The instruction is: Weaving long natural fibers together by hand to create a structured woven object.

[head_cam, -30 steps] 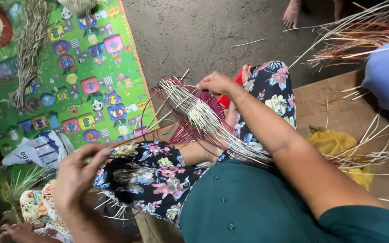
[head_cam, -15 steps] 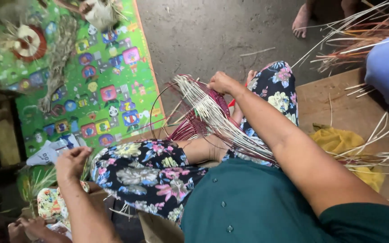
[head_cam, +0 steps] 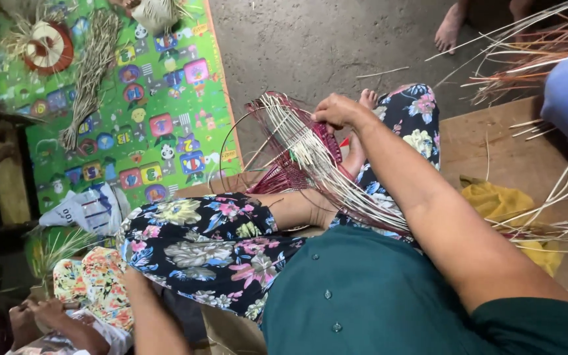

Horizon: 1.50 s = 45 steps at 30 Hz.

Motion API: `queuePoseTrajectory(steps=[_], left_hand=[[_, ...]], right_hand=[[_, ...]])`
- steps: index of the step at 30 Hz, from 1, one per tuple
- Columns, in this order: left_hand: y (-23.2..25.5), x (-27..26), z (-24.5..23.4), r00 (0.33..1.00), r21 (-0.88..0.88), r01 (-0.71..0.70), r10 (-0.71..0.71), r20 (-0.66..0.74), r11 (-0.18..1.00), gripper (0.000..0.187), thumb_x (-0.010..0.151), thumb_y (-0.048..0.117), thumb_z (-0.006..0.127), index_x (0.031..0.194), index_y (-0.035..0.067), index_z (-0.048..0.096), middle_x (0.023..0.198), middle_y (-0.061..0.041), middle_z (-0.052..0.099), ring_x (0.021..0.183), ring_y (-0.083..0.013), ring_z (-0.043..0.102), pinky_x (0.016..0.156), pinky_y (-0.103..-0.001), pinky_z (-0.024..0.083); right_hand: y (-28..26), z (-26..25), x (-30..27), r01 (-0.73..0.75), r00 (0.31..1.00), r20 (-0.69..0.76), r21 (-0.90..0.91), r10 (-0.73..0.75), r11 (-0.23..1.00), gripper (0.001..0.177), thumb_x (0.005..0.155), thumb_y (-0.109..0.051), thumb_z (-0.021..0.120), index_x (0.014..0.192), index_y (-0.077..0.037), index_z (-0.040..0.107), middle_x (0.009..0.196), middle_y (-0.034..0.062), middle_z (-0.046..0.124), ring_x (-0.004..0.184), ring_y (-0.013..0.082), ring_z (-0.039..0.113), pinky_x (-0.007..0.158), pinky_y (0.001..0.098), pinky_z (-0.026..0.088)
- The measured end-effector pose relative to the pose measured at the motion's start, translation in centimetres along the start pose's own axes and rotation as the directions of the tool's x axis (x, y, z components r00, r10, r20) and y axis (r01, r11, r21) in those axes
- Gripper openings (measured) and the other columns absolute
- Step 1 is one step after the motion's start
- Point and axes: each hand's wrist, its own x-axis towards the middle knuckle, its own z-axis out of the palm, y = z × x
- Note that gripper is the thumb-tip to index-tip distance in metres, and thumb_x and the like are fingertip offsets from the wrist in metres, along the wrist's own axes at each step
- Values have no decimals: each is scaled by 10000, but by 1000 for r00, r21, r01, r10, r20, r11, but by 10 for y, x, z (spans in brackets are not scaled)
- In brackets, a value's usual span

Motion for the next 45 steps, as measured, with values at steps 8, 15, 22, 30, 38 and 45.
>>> queuePoseTrajectory(steps=[8, 15, 22, 30, 38, 45], left_hand=[[5, -24, 36, 989, 269, -94, 60, 133, 959, 294, 805, 205, 443, 1011, 42, 576, 1013, -111, 584, 1017, -287, 488, 897, -321, 357], [2, -38, 58, 957, 473, -219, 91, 277, 854, 337, 849, 179, 350, 1060, -6, 537, 1090, -139, 564, 1108, -273, 453, 972, -287, 315], [-205, 115, 148, 819, 519, -561, 523, 237, 645, 265, 771, 88, 344, 890, 99, 580, 902, -51, 597, 772, -173, 560, 703, -249, 453], [-114, 74, 50, 969, 351, 29, 60, -240, 936, 304, 843, 470, 436, 1040, 308, 601, 907, -89, 639, 899, -327, 569, 784, -432, 429], [177, -12, 71, 989, -265, -124, 140, 41, 956, 416, 722, 181, 494, 1136, 139, 484, 912, -127, 577, 661, -239, 580, 594, -336, 487], [209, 9, 191, 817, 250, -576, 560, 138, 778, 321, 777, 316, 502, 1003, 98, 562, 1084, -137, 507, 1068, -301, 450, 895, -382, 333]], right_hand=[[7, -4, 1, -55, 998, -1, -77, 55, 996, 232, 699, -352, 552, 856, -209, 648, 435, 39, 550, 424, 148, 543, 521, 225, 391], [4, -8, -5, -59, 997, 44, -69, 62, 996, 274, 721, -343, 537, 901, -160, 636, 469, 67, 555, 478, 170, 539, 526, 252, 390], [-30, -10, -28, -94, 990, -111, -41, 88, 995, 185, 763, -276, 591, 827, -121, 669, 458, 32, 547, 731, 175, 600, 984, 419, -215], [-40, -21, -29, -155, 985, -15, 343, 171, 926, 320, 720, -45, 577, 965, 156, 539, 679, 201, 611, 362, 115, 448, 343, 175, 391], [-45, -11, -17, -199, 974, -140, -139, 179, 970, 260, 646, -373, 555, 812, -205, 664, 983, 201, 212, 1000, 349, 153, 829, 484, 131], [-28, -9, -12, -144, 988, -78, -120, 135, 982, 273, 633, -434, 564, 699, -184, 653, 658, 78, 623, 738, 211, 588, 672, 327, 444]])
